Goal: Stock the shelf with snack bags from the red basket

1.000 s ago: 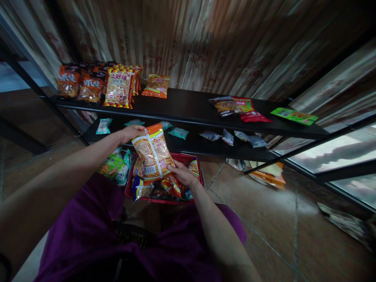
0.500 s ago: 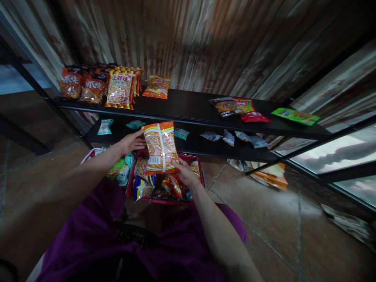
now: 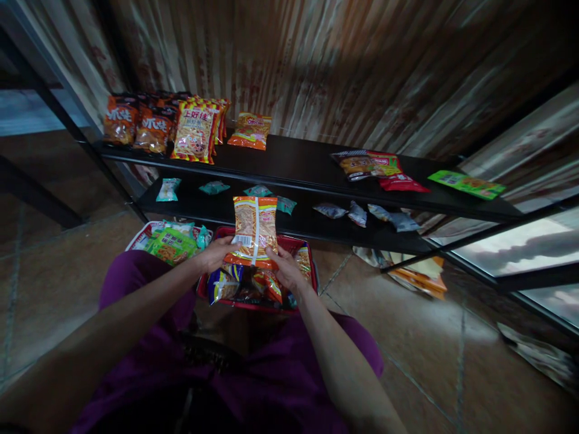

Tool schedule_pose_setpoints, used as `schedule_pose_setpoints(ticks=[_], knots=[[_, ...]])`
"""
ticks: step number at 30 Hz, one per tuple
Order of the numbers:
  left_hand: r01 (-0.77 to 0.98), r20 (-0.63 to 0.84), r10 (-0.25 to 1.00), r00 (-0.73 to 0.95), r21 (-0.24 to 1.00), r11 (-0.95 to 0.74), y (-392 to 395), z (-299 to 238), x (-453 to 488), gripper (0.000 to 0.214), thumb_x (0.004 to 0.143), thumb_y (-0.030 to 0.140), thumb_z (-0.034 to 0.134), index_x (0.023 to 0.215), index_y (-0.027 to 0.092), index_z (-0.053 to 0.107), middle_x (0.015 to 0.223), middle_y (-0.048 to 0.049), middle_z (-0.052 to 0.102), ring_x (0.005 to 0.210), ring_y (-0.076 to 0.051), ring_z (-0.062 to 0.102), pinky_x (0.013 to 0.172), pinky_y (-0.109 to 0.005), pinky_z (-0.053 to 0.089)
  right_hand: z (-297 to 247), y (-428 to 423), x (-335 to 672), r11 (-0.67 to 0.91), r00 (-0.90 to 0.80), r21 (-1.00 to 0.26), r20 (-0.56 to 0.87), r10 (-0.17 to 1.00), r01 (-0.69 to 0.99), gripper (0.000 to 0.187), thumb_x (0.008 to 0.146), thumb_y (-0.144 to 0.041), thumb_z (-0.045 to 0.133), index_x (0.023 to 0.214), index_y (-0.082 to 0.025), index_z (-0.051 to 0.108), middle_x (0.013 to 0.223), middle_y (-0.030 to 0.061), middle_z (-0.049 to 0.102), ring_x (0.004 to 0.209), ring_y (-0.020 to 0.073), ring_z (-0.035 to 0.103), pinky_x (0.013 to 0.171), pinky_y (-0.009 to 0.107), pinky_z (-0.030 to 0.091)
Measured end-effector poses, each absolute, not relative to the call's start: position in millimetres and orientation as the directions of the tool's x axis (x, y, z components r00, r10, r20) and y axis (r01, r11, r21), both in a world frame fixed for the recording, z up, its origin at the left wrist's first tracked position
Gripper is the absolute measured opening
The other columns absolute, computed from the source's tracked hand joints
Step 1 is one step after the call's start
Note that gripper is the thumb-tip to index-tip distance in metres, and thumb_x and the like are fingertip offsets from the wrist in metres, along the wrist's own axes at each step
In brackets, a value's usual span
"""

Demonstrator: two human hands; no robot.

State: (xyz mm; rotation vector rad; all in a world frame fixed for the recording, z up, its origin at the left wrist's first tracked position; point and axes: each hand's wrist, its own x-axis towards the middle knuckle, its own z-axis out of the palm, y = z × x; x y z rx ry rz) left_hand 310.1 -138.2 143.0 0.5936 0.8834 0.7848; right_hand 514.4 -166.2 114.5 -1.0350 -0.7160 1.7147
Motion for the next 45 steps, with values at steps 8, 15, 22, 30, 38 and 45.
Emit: schedule_pose_setpoints(ticks=[8,15,22,30,38,45], knots=[[-0.418,-0.489,0.818,0.302,0.703,0.575,-142.7,127.1,316.7,0.019,0.079,0.008,0.063,0.098,0.010,0.064,0.085,-0.0097,0.072,0.082,-0.021,0.070,0.080,-0.034,0.055,116.6,-172.8,517.8,-0.388,-0.194,-0.823,-0.337,0.921,-0.415,0.040,0.059,-0.033,0.082,0.094,-0.021,0.066,0.085,0.0015,0.074,0.081,0.0205,0.070,0.073,0.033,0.056],[-0.454,-0.409,0.890,0.200,0.767,0.454,-146.6,124.1,315.8,0.021,0.077,0.007,0.062,0.097,0.013,0.064,0.084,-0.0066,0.072,0.083,-0.020,0.069,0.078,-0.031,0.055,125.6,-171.6,516.5,-0.373,-0.273,-0.844,-0.282,0.920,-0.386,0.047,0.059,-0.025,0.080,0.103,-0.023,0.064,0.103,0.0012,0.072,0.093,0.0197,0.067,0.086,0.034,0.052],[-0.460,-0.414,0.873,0.257,0.743,0.487,-143.6,123.9,312.2,0.028,0.075,0.018,0.068,0.102,0.013,0.063,0.090,-0.0088,0.072,0.085,-0.022,0.069,0.076,-0.031,0.055,122.0,-170.2,514.0,-0.361,-0.280,-0.846,-0.263,0.923,-0.393,0.045,0.059,-0.023,0.078,0.102,-0.024,0.065,0.101,-0.0006,0.072,0.093,0.0187,0.067,0.092,0.035,0.048],[-0.441,-0.369,0.874,0.316,0.759,0.479,-149.9,124.1,308.6,0.051,0.063,0.007,0.075,0.111,0.015,0.059,0.092,-0.0070,0.072,0.090,-0.022,0.068,0.087,-0.035,0.051,121.6,-168.6,516.9,-0.339,-0.311,-0.856,-0.224,0.924,-0.390,0.047,0.060,-0.020,0.077,0.105,-0.023,0.063,0.100,-0.0005,0.072,0.090,0.0170,0.067,0.089,0.031,0.049],[-0.518,-0.407,0.873,0.271,0.703,0.488,-148.8,115.3,307.9,0.039,0.072,0.006,0.066,0.108,0.015,0.058,0.096,-0.0073,0.071,0.085,-0.019,0.068,0.085,-0.036,0.052,132.4,-168.2,515.2,-0.332,-0.296,-0.854,-0.222,0.929,-0.401,0.050,0.062,-0.023,0.077,0.110,-0.026,0.061,0.111,-0.0008,0.068,0.095,0.0159,0.066,0.083,0.027,0.052],[-0.540,-0.438,0.851,0.292,0.659,0.524,-149.0,114.1,306.1,0.049,0.070,0.001,0.062,0.116,0.015,0.055,0.099,-0.0092,0.069,0.086,-0.020,0.068,0.090,-0.043,0.051,133.4,-170.6,515.5,-0.325,-0.304,-0.873,-0.218,0.927,-0.364,0.053,0.062,-0.029,0.077,0.112,-0.024,0.061,0.107,0.0021,0.070,0.095,0.0210,0.066,0.085,0.034,0.053]])
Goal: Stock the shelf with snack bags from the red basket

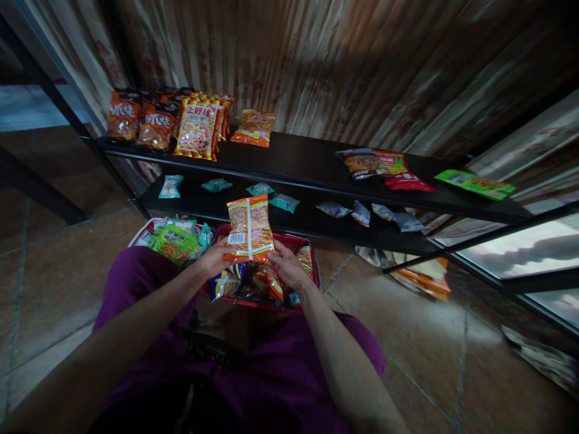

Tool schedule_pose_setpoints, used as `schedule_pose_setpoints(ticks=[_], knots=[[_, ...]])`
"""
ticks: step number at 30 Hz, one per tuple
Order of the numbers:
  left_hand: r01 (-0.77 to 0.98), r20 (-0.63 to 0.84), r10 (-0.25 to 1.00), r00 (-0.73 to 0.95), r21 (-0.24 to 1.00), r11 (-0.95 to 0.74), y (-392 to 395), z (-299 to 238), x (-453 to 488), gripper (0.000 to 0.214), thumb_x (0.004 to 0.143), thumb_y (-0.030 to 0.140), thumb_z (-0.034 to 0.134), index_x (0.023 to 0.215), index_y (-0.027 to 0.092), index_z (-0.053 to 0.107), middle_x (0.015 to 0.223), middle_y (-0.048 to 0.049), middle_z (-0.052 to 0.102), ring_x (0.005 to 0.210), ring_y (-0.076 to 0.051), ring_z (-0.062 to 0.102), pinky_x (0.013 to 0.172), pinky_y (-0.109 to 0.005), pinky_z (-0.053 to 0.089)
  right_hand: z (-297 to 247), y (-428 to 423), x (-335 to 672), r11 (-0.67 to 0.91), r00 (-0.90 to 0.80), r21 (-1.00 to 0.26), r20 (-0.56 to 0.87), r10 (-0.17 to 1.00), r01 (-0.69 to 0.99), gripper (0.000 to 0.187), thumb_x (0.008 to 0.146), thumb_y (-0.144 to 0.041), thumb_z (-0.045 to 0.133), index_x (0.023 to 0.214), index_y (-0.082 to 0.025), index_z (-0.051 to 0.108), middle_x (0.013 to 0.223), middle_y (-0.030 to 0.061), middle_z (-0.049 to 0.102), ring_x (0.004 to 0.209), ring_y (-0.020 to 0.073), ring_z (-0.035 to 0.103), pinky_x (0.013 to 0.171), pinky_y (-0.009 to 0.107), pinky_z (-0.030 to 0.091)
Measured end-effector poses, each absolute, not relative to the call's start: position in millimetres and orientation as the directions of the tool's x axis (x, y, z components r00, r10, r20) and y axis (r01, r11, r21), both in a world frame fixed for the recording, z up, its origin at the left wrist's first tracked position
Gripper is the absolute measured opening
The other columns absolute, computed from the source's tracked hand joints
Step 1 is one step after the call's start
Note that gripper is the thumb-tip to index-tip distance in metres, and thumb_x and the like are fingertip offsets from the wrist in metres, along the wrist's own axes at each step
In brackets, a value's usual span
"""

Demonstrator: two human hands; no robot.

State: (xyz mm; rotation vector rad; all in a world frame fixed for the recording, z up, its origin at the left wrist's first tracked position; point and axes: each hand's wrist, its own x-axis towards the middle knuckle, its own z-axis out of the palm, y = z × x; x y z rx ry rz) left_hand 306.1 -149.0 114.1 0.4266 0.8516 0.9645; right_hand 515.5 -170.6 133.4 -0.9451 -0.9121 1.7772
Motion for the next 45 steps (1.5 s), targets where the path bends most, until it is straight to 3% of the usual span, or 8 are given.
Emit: schedule_pose_setpoints(ticks=[8,18,26,30,33,36,40,45], knots=[[-0.554,-0.366,0.832,0.417,0.624,0.551,-150.0,124.3,299.1,0.070,0.066,-0.005,0.053,0.131,0.018,0.046,0.105,-0.0082,0.068,0.091,-0.019,0.067,0.101,-0.049,0.040,130.4,-168.4,518.1,-0.284,-0.277,-0.887,-0.188,0.942,-0.364,0.049,0.062,-0.025,0.076,0.109,-0.026,0.062,0.103,0.0017,0.071,0.094,0.0215,0.067,0.086,0.037,0.052],[-0.583,-0.333,0.846,0.417,0.617,0.530,-153.7,128.0,299.4,0.072,0.064,-0.007,0.052,0.130,0.022,0.049,0.107,-0.0071,0.069,0.095,-0.021,0.066,0.097,-0.047,0.045,130.2,-168.9,518.9,-0.301,-0.262,-0.887,-0.215,0.941,-0.350,0.051,0.061,-0.021,0.074,0.110,-0.027,0.061,0.107,0.0007,0.070,0.094,0.0190,0.066,0.080,0.031,0.053],[-0.601,-0.403,0.844,0.353,0.594,0.535,-147.0,135.9,313.5,0.041,0.077,0.028,0.069,0.114,0.014,0.059,0.103,-0.0130,0.070,0.098,-0.028,0.066,0.089,-0.045,0.051,126.0,-167.6,519.5,-0.316,-0.277,-0.897,-0.233,0.932,-0.309,0.046,0.061,-0.018,0.069,0.106,-0.025,0.062,0.100,0.0007,0.072,0.087,0.0203,0.068,0.080,0.035,0.053],[-0.595,-0.420,0.865,0.274,0.633,0.495,-146.2,131.2,317.4,0.042,0.072,0.023,0.074,0.110,0.014,0.060,0.099,-0.0112,0.072,0.091,-0.026,0.068,0.086,-0.043,0.053,118.5,-165.2,519.3,-0.231,-0.229,-0.962,-0.195,0.954,-0.144,0.061,0.064,-0.021,0.063,0.124,-0.026,0.052,0.113,0.0028,0.068,0.103,0.0249,0.063,0.092,0.044,0.049],[-0.570,-0.411,0.884,0.222,0.681,0.460,-148.5,128.3,321.7,0.041,0.072,0.022,0.074,0.109,0.015,0.060,0.091,-0.0084,0.073,0.084,-0.024,0.070,0.082,-0.042,0.055,113.9,-164.0,518.3,0.053,-0.111,-0.983,0.034,0.993,0.175,0.071,0.068,-0.024,0.062,0.136,-0.026,0.042,0.136,0.0039,0.052,0.128,0.0254,0.044,0.110,0.048,0.031],[-0.514,-0.398,0.893,0.210,0.732,0.447,-151.5,126.0,329.0,0.039,0.071,0.022,0.074,0.107,0.017,0.061,0.087,-0.0066,0.073,0.080,-0.023,0.070,0.080,-0.040,0.055,113.7,-165.2,516.2,0.278,-0.152,-0.866,0.235,0.960,0.415,0.065,0.077,-0.030,0.059,0.139,-0.026,0.039,0.147,0.0029,0.039,0.138,0.0230,0.030,0.116,0.045,0.018],[-0.466,-0.393,0.897,0.201,0.767,0.441,-153.5,125.0,340.0,0.038,0.070,0.022,0.075,0.106,0.019,0.063,0.091,-0.0059,0.072,0.085,-0.022,0.069,0.080,-0.037,0.055,113.7,-167.8,513.1,0.361,-0.243,-0.805,0.275,0.930,0.471,0.060,0.085,-0.039,0.053,0.141,-0.029,0.036,0.150,0.0012,0.032,0.140,0.0223,0.024,0.116,0.045,0.017],[-0.351,-0.330,0.926,0.186,0.858,0.376,-154.4,129.2,349.2,0.037,0.069,0.021,0.074,0.104,0.020,0.066,0.096,-0.0046,0.072,0.097,-0.023,0.065,0.088,-0.035,0.050,110.4,-168.9,511.0,0.283,-0.199,-0.856,0.215,0.956,0.433,0.060,0.085,-0.047,0.052,0.141,-0.030,0.036,0.152,0.0009,0.029,0.141,0.0222,0.022,0.116,0.044,0.016]])
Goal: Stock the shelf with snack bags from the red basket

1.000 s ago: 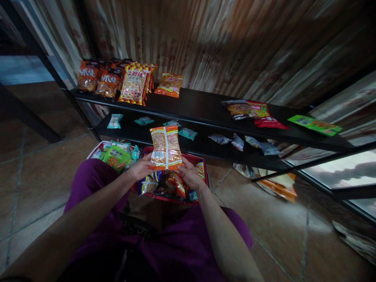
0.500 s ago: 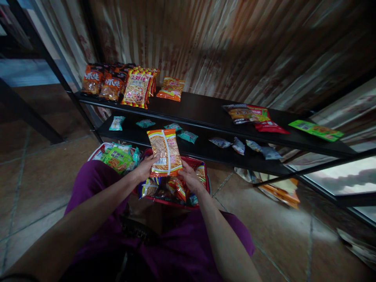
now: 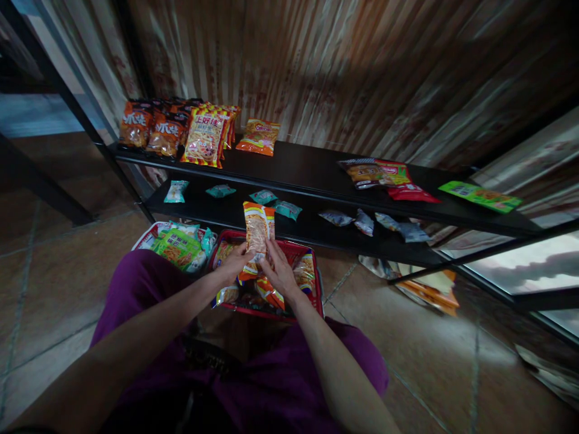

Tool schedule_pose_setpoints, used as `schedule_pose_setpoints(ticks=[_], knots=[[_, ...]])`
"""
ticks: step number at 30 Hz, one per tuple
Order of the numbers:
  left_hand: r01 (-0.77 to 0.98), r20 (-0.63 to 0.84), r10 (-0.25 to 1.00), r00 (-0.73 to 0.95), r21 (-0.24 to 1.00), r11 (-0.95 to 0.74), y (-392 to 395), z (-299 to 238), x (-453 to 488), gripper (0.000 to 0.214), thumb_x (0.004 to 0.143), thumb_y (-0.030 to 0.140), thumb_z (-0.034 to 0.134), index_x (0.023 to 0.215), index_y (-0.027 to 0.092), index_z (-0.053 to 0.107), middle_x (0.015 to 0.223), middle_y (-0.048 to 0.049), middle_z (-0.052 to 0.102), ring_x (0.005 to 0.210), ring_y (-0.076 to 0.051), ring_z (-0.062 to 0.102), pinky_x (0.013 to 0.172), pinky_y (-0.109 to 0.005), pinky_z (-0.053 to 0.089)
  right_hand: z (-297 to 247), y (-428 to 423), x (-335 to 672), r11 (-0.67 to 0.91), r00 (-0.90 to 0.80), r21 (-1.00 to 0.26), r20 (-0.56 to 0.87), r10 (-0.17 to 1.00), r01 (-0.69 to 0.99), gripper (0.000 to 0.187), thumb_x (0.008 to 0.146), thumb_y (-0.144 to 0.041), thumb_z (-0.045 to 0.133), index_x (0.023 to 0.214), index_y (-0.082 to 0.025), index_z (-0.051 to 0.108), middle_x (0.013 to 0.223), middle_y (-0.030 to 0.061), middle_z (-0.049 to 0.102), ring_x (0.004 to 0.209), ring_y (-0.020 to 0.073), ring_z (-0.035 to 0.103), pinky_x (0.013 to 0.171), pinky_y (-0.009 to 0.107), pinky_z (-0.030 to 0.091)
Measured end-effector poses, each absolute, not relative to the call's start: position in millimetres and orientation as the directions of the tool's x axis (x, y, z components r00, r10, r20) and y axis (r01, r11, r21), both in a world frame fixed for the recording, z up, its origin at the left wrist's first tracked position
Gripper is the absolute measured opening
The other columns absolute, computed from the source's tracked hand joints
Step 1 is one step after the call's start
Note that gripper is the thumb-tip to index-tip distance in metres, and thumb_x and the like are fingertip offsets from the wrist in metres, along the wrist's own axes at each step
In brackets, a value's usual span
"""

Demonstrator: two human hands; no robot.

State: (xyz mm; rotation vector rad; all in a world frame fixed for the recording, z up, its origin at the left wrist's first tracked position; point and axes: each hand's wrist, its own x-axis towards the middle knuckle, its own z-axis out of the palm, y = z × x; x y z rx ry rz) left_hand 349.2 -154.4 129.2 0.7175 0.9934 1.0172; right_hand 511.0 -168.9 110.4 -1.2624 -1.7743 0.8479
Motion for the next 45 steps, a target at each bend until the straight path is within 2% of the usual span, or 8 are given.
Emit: schedule_pose_setpoints(ticks=[8,15,23,27,31,35,41,45], knots=[[-0.247,-0.233,0.961,0.150,0.932,0.265,-162.2,130.9,362.5,0.044,0.067,0.017,0.072,0.111,0.025,0.066,0.114,-0.0032,0.067,0.124,-0.029,0.047,0.101,-0.039,0.039,117.6,-168.1,507.3,0.058,-0.167,-0.984,0.030,0.986,0.168,0.067,0.083,-0.050,0.055,0.142,-0.027,0.033,0.147,0.0022,0.038,0.137,0.0204,0.032,0.115,0.040,0.020],[-0.035,-0.125,0.989,0.077,0.991,0.128,-167.8,138.1,365.2,0.044,0.063,0.008,0.071,0.104,0.023,0.070,0.136,-0.0066,0.051,0.134,-0.030,0.033,0.115,-0.040,0.014,122.3,-168.5,504.4,-0.045,-0.215,-0.989,-0.014,0.977,-0.140,0.065,0.076,-0.044,0.067,0.134,-0.029,0.043,0.137,0.0032,0.051,0.127,0.0208,0.046,0.109,0.037,0.033],[0.100,0.064,0.965,0.253,0.991,-0.092,-174.4,138.7,369.7,0.042,0.071,0.007,0.057,0.110,0.021,0.066,0.132,-0.0080,0.053,0.127,-0.025,0.043,0.109,-0.042,0.032,122.4,-166.1,506.2,-0.249,-0.041,-0.835,-0.263,0.964,-0.491,0.050,0.060,-0.028,0.078,0.106,-0.023,0.059,0.091,0.0010,0.073,0.083,0.0217,0.069,0.078,0.033,0.054],[0.242,0.194,0.980,0.035,0.950,-0.197,-170.1,138.3,356.8,0.028,0.078,0.012,0.051,0.101,0.019,0.067,0.122,-0.0089,0.059,0.119,-0.022,0.050,0.106,-0.039,0.035,129.9,-165.0,511.9,-0.258,-0.057,-0.748,-0.283,0.957,-0.611,0.040,0.061,-0.023,0.076,0.098,-0.022,0.061,0.082,-0.0004,0.074,0.074,0.0216,0.070,0.072,0.035,0.056],[0.212,0.001,0.992,-0.125,0.977,0.026,-163.5,127.0,342.2,0.032,0.078,0.026,0.061,0.109,0.018,0.061,0.121,-0.0118,0.058,0.116,-0.025,0.052,0.102,-0.041,0.038,133.1,-164.5,513.7,-0.284,-0.096,-0.687,-0.299,0.950,-0.669,0.036,0.063,-0.021,0.074,0.096,-0.021,0.061,0.087,0.0006,0.074,0.076,0.0223,0.070,0.073,0.036,0.057],[-0.071,-0.268,0.958,0.102,0.959,0.276,-164.2,115.3,335.6,0.051,0.073,0.040,0.070,0.116,0.017,0.057,0.122,-0.0134,0.060,0.116,-0.026,0.053,0.098,-0.039,0.040,132.6,-164.3,511.9,-0.319,-0.145,-0.673,-0.302,0.942,-0.667,0.031,0.069,-0.026,0.072,0.097,-0.021,0.061,0.092,0.0029,0.074,0.084,0.0241,0.070,0.075,0.038,0.057],[-0.163,-0.414,0.882,0.227,0.876,0.453,-166.1,114.5,324.5,0.057,0.060,0.046,0.079,0.106,0.017,0.062,0.110,-0.0098,0.067,0.103,-0.026,0.061,0.092,-0.038,0.044,128.3,-164.4,512.1,-0.395,-0.157,-0.637,-0.398,0.904,-0.662,0.024,0.072,-0.031,0.068,0.093,-0.019,0.062,0.088,0.0061,0.074,0.091,0.0262,0.069,0.075,0.040,0.058],[-0.229,-0.382,0.878,0.286,0.863,0.450,-164.5,113.9,319.9,0.049,0.057,0.046,0.080,0.092,0.014,0.066,0.092,-0.0076,0.072,0.092,-0.024,0.065,0.088,-0.037,0.045,127.1,-162.4,515.7,-0.423,-0.188,-0.663,-0.397,0.898,-0.618,0.028,0.076,-0.034,0.066,0.097,-0.017,0.063,0.090,0.0081,0.074,0.090,0.0262,0.069,0.076,0.039,0.058]])
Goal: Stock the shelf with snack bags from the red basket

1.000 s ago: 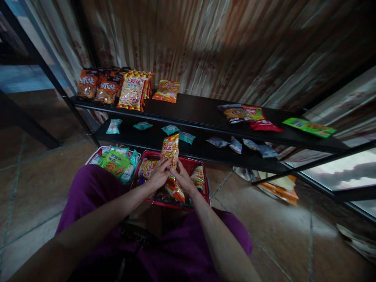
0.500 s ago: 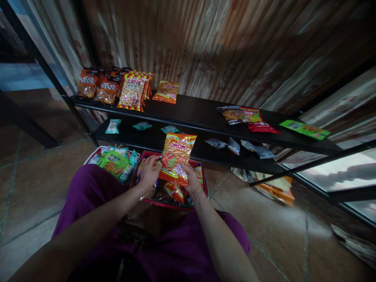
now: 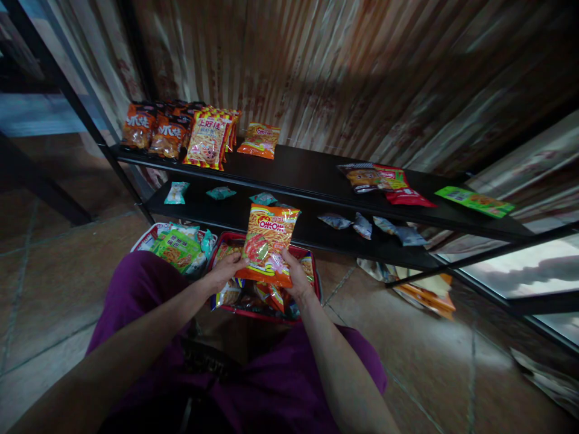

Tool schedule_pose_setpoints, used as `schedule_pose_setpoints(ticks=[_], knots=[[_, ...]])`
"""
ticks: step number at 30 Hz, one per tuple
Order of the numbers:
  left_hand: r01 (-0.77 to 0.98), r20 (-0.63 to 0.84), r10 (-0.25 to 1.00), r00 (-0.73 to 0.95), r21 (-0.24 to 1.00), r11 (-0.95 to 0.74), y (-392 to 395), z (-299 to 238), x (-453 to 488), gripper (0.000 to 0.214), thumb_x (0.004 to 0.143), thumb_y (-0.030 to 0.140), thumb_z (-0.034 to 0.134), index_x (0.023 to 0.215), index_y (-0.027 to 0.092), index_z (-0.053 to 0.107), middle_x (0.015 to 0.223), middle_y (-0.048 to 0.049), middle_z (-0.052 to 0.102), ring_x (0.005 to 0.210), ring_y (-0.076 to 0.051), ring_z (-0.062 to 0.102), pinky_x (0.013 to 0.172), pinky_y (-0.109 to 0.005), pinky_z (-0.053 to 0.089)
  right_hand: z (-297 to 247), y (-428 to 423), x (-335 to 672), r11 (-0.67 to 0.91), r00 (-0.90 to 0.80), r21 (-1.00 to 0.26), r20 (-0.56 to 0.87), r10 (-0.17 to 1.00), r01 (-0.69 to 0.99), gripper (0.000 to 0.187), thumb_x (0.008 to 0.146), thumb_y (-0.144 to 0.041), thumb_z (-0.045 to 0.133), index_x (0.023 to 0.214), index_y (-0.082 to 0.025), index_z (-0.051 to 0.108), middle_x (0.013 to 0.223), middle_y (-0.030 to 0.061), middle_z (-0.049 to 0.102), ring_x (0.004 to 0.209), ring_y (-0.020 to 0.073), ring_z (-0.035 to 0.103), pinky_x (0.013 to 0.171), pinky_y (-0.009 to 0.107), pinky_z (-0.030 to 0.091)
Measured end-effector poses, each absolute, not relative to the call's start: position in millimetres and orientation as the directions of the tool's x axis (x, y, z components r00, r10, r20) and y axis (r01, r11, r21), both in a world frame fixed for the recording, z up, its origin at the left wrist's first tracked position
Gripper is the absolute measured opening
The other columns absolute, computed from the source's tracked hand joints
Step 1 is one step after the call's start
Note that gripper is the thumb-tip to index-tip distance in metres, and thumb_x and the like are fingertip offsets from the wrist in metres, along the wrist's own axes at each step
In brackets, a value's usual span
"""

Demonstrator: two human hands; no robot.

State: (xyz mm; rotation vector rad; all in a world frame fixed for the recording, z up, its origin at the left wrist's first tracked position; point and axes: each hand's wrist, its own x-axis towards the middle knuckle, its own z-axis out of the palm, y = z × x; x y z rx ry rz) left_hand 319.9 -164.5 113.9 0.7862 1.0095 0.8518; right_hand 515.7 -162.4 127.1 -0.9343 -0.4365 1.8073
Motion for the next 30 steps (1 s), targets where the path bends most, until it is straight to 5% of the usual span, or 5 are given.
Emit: schedule_pose_setpoints(ticks=[9,14,21,30], knots=[[-0.297,-0.287,0.932,0.220,0.891,0.344,-167.9,118.9,321.1,0.046,0.063,0.044,0.077,0.095,0.014,0.067,0.089,-0.0066,0.072,0.083,-0.021,0.066,0.084,-0.033,0.047,122.5,-159.4,521.0,-0.504,-0.223,-0.689,-0.460,0.859,-0.521,0.030,0.080,-0.040,0.063,0.096,-0.015,0.063,0.082,0.0087,0.075,0.082,0.0247,0.071,0.075,0.038,0.058],[-0.315,-0.293,0.937,0.190,0.886,0.341,-170.6,126.6,320.4,0.041,0.065,0.044,0.074,0.093,0.015,0.066,0.087,-0.0053,0.072,0.085,-0.021,0.066,0.082,-0.032,0.048,121.4,-158.5,521.3,-0.375,-0.122,-0.768,-0.368,0.922,-0.519,0.024,0.072,-0.032,0.073,0.090,-0.020,0.062,0.079,0.0023,0.074,0.072,0.0214,0.071,0.070,0.035,0.059],[-0.398,-0.250,0.930,0.269,0.851,0.344,-178.3,145.8,325.2,0.039,0.063,0.024,0.076,0.099,0.013,0.066,0.098,-0.0074,0.071,0.101,-0.022,0.062,0.093,-0.035,0.044,125.5,-156.4,524.6,-0.306,-0.156,-0.766,-0.265,0.952,-0.565,0.042,0.065,-0.027,0.078,0.102,-0.023,0.059,0.093,0.0011,0.073,0.084,0.0197,0.070,0.074,0.031,0.059],[-0.433,-0.194,0.930,0.311,0.843,0.320,-180.5,146.3,324.9,0.050,0.059,0.006,0.067,0.108,0.015,0.063,0.110,-0.0074,0.068,0.112,-0.023,0.057,0.101,-0.038,0.039,128.3,-159.0,521.7,-0.326,-0.169,-0.780,-0.280,0.945,-0.534,0.043,0.064,-0.018,0.077,0.103,-0.023,0.059,0.093,0.0025,0.073,0.084,0.0210,0.070,0.073,0.031,0.059]])
